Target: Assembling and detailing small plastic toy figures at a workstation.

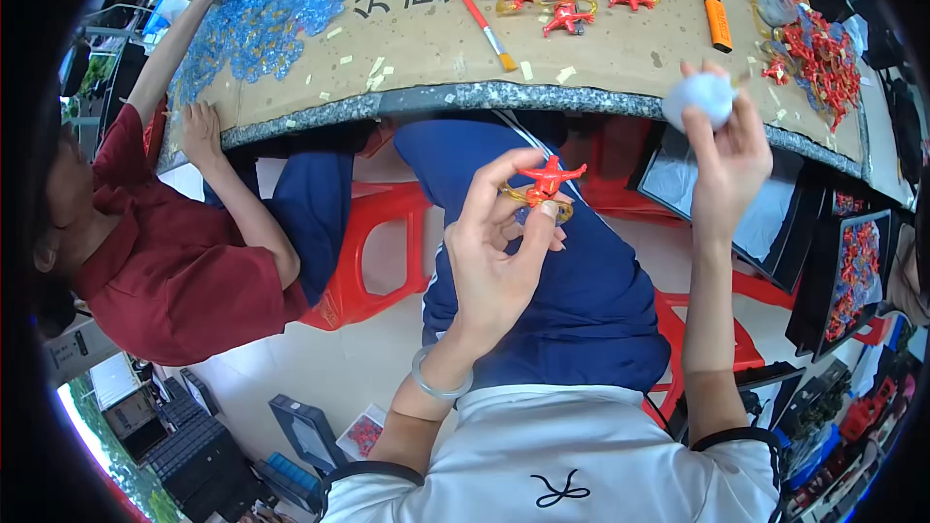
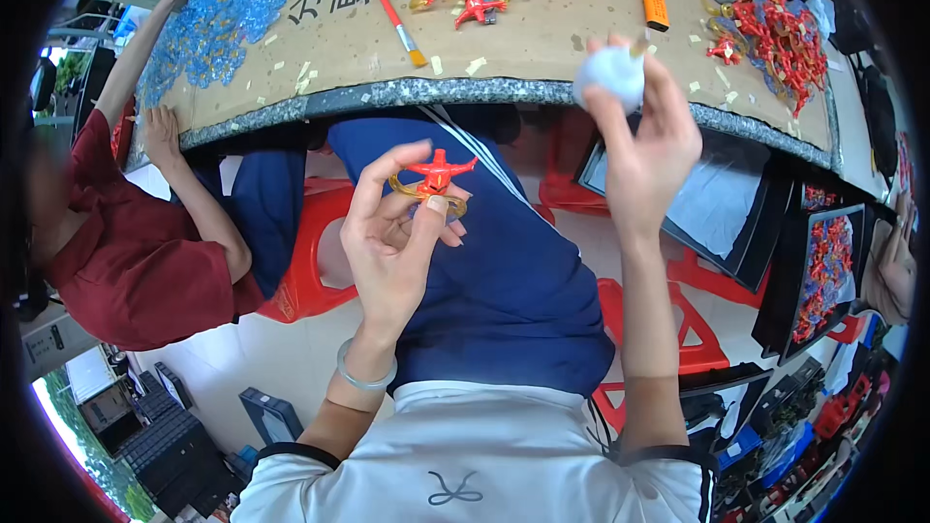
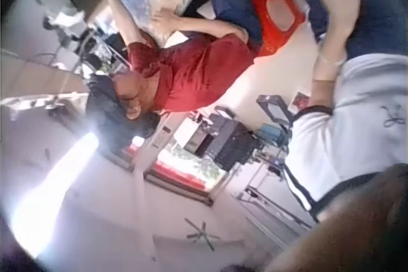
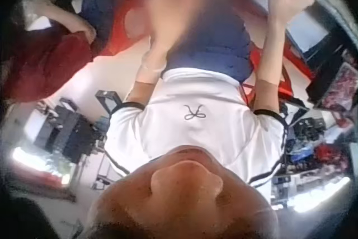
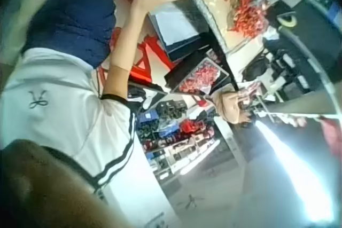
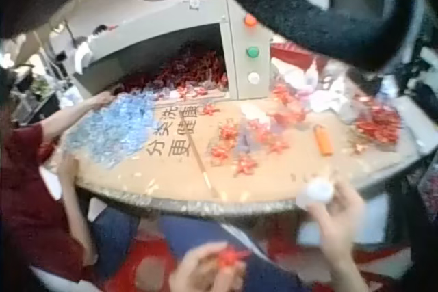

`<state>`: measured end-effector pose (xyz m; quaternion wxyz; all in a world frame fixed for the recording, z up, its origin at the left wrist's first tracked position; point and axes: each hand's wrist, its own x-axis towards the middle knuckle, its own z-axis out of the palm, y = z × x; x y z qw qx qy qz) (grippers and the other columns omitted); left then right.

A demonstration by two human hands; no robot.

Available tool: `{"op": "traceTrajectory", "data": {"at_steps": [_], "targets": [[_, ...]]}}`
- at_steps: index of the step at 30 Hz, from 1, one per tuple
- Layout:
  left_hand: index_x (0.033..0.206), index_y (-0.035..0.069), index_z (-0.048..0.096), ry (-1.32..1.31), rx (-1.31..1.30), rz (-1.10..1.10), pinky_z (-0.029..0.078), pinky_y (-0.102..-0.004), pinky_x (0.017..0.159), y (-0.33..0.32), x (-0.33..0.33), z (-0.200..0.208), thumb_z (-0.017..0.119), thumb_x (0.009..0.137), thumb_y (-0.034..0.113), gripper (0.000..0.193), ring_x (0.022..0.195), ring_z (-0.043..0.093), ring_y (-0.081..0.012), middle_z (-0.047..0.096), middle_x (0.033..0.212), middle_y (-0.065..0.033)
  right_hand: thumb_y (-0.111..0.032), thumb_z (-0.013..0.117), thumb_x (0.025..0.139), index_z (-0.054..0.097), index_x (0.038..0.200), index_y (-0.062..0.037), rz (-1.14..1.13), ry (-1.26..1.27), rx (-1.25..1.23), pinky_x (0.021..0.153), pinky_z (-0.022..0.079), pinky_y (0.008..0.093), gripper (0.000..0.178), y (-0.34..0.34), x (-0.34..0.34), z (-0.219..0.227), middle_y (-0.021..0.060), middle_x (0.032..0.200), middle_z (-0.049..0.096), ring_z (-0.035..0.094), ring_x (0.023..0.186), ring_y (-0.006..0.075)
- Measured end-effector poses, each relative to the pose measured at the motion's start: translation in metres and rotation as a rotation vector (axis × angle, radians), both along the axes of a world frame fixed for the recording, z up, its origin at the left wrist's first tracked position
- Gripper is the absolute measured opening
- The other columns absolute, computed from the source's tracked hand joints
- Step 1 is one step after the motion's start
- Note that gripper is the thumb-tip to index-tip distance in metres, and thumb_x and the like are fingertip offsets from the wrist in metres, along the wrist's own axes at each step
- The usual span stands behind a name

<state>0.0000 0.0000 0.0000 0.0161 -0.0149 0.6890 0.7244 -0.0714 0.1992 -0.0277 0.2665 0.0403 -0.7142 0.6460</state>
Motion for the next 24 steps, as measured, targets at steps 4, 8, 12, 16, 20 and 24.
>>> {"op": "traceTrajectory", "data": {"at_steps": [4, 8, 12, 16, 20, 24], "targets": [[0.123, -0.001, 0.044, 0.058, -0.083, 0.035, 0.053, -0.0222, 0.061, 0.004, 0.003, -0.001, 0.053, 0.09, -0.001, 0.033, 0.07, 0.063, -0.0125, 0.067, 0.091, -0.0154, -0.002, 0.067, 0.08, 0.057, 0.113, 0.0048, -0.071, 0.039, 0.097, 0.09, 0.048, 0.0325, 0.035, 0.004, -0.055, -0.003, 0.0127, 0.105, 0.066, 0.063, 0.1, 0.022], [0.128, 0.0, 0.036, 0.087, -0.094, 0.094, 0.052, -0.0218, 0.061, 0.007, 0.004, 0.005, 0.052, 0.091, -0.002, 0.04, 0.072, 0.063, -0.0125, 0.067, 0.091, -0.0156, -0.007, 0.071, 0.077, 0.058, 0.112, 0.0045, -0.154, 0.008, 0.297, 0.087, 0.048, 0.0316, 0.038, 0.003, -0.087, -0.014, 0.0146, 0.104, 0.066, 0.064, 0.098, 0.022], [0.131, 0.001, 0.03, 0.07, -0.165, 0.068, 0.051, -0.0216, 0.062, 0.003, 0.006, 0.004, 0.053, 0.09, -0.001, 0.047, 0.073, 0.062, -0.0122, 0.068, 0.089, -0.0143, -0.006, 0.069, 0.079, 0.059, 0.111, 0.0029, -0.352, 0.239, 0.476, 0.084, 0.048, 0.0323, 0.035, -0.007, -0.071, 0.002, 0.0148, 0.102, 0.066, 0.064, 0.094, 0.0264], [0.132, -0.001, 0.028, 0.063, -0.292, -0.062, 0.052, -0.0274, 0.068, -0.003, 0.006, 0.005, 0.055, 0.089, 0.0, 0.05, 0.078, 0.066, -0.0185, 0.068, 0.09, -0.0168, -0.004, 0.067, 0.081, 0.066, 0.1, 0.0015, 0.114, -0.211, 0.283, 0.071, 0.048, 0.0272, 0.02, -0.025, 0.02, 0.032, 0.0103, 0.091, 0.066, 0.06, 0.076, 0.0146], [0.132, -0.001, 0.026, 0.127, -0.444, -0.209, 0.052, -0.0307, 0.07, 0.001, 0.005, 0.005, 0.055, 0.089, -0.001, 0.052, 0.083, 0.069, -0.024, 0.067, 0.093, -0.019, -0.01, 0.071, 0.079, 0.071, 0.09, -0.0012, 0.525, -0.399, 0.001, 0.066, 0.045, 0.0251, 0.014, -0.026, 0.045, 0.013, 0.0078, 0.08, 0.066, 0.058, 0.071, 0.0116], [0.129, -0.001, 0.037, 0.054, -0.325, -0.177, 0.053, -0.0274, 0.074, 0.005, 0.006, 0.004, 0.058, 0.088, 0.0, 0.047, 0.088, 0.066, -0.0185, 0.067, 0.094, -0.0139, -0.009, 0.072, 0.078, 0.072, 0.086, -0.0014, 0.53, -0.401, 0.011, 0.065, 0.044, 0.0254, 0.011, -0.023, 0.046, 0.011, 0.0075, 0.078, 0.066, 0.058, 0.07, 0.0116]]}}
